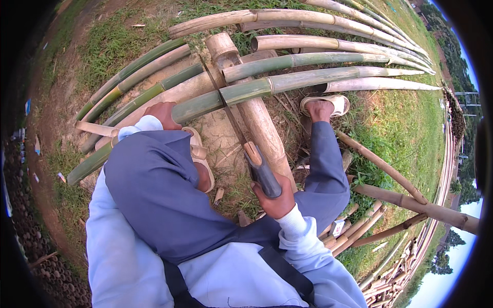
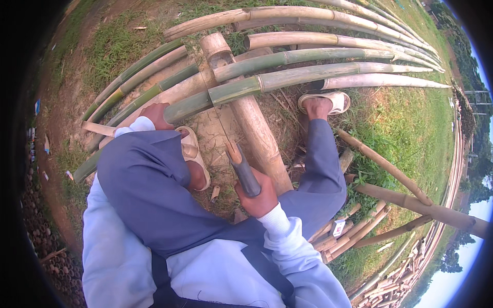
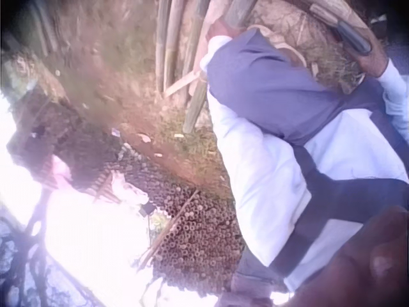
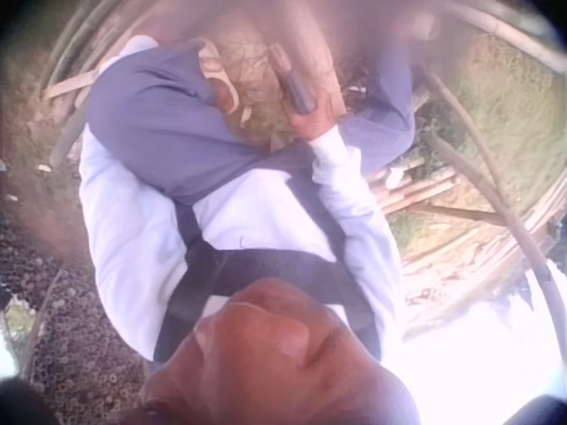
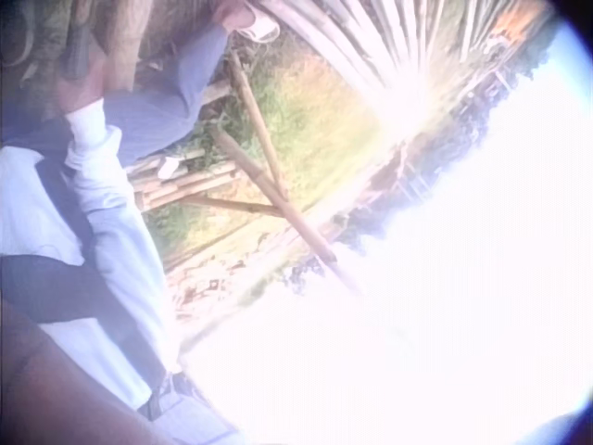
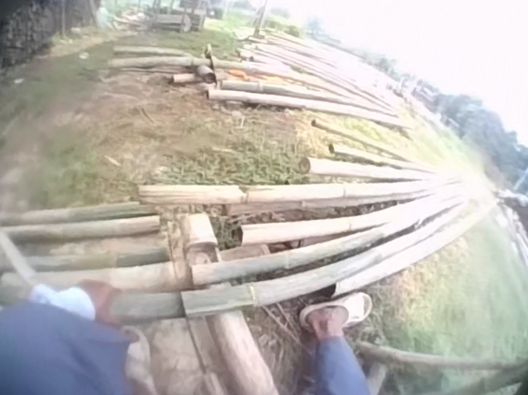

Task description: The person uses a machete to cut bamboo poles into shorter sections. They repeatedly position each pole on a wooden support, strike it with the machete, and move the cut pieces aside.

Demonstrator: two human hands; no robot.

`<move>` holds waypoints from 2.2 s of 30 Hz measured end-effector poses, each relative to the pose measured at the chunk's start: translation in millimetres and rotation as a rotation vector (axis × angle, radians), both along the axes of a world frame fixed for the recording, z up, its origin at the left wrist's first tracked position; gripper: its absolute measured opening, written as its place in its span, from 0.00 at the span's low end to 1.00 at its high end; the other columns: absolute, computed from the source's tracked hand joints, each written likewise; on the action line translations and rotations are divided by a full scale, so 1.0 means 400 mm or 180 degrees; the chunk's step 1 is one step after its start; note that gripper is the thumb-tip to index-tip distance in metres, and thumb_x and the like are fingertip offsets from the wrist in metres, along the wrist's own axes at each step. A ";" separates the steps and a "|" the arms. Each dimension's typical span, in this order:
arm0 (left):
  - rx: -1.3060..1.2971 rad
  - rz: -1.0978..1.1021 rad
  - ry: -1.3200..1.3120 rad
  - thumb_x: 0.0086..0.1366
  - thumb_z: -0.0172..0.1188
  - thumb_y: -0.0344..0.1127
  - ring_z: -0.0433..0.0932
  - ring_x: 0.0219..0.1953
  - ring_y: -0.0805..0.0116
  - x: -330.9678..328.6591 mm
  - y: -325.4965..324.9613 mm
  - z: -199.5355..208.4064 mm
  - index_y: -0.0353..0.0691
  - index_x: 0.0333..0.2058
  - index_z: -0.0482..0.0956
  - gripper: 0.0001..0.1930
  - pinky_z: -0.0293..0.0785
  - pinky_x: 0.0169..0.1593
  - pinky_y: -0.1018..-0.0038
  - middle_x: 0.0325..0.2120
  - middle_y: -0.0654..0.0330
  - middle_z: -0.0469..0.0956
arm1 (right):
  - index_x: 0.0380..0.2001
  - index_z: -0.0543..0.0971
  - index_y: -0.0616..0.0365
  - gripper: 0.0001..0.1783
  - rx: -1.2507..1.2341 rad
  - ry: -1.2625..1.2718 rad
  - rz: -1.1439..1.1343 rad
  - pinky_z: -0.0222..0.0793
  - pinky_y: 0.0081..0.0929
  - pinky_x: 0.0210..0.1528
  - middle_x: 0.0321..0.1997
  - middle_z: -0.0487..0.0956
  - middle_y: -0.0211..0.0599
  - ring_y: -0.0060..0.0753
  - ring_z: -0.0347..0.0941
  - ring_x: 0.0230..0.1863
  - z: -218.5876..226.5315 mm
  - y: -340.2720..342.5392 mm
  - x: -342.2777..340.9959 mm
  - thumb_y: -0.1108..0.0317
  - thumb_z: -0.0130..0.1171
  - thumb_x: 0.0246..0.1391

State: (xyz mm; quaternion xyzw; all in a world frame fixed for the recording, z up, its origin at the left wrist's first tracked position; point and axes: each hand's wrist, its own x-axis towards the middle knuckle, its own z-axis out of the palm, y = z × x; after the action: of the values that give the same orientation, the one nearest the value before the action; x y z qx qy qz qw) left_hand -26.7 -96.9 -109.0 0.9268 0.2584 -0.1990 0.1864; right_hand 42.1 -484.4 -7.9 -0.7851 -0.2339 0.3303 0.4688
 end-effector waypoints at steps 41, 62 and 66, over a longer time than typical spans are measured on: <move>-0.0154 0.0117 0.0003 0.40 0.75 0.49 0.83 0.50 0.44 0.004 -0.006 -0.028 0.40 0.56 0.80 0.41 0.77 0.57 0.56 0.44 0.44 0.85 | 0.44 0.82 0.62 0.15 -0.0042 -0.0279 -0.0139 0.74 0.30 0.35 0.25 0.80 0.43 0.38 0.82 0.28 0.024 -0.070 -0.032 0.78 0.63 0.50; 0.0516 0.0355 0.0230 0.50 0.70 0.48 0.81 0.53 0.45 0.108 0.180 0.014 0.41 0.62 0.74 0.40 0.76 0.60 0.54 0.50 0.42 0.82 | 0.25 0.76 0.64 0.05 0.0177 -0.0461 -0.0370 0.68 0.25 0.25 0.20 0.78 0.35 0.25 0.72 0.19 0.100 -0.138 -0.031 0.78 0.64 0.49; 0.0658 0.0198 0.0282 0.51 0.72 0.46 0.79 0.57 0.46 0.209 0.225 0.030 0.43 0.61 0.73 0.37 0.74 0.61 0.53 0.52 0.46 0.81 | 0.24 0.76 0.66 0.05 0.0162 -0.0641 -0.0648 0.67 0.24 0.22 0.17 0.77 0.36 0.24 0.72 0.17 0.127 -0.139 -0.022 0.78 0.62 0.49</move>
State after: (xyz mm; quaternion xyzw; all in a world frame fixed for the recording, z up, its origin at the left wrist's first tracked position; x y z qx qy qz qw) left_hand 56.7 -6.8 -96.8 0.9229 0.3141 -0.2062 0.0843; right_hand 33.2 -540.0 42.8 -0.8218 -0.2072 0.1946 0.4938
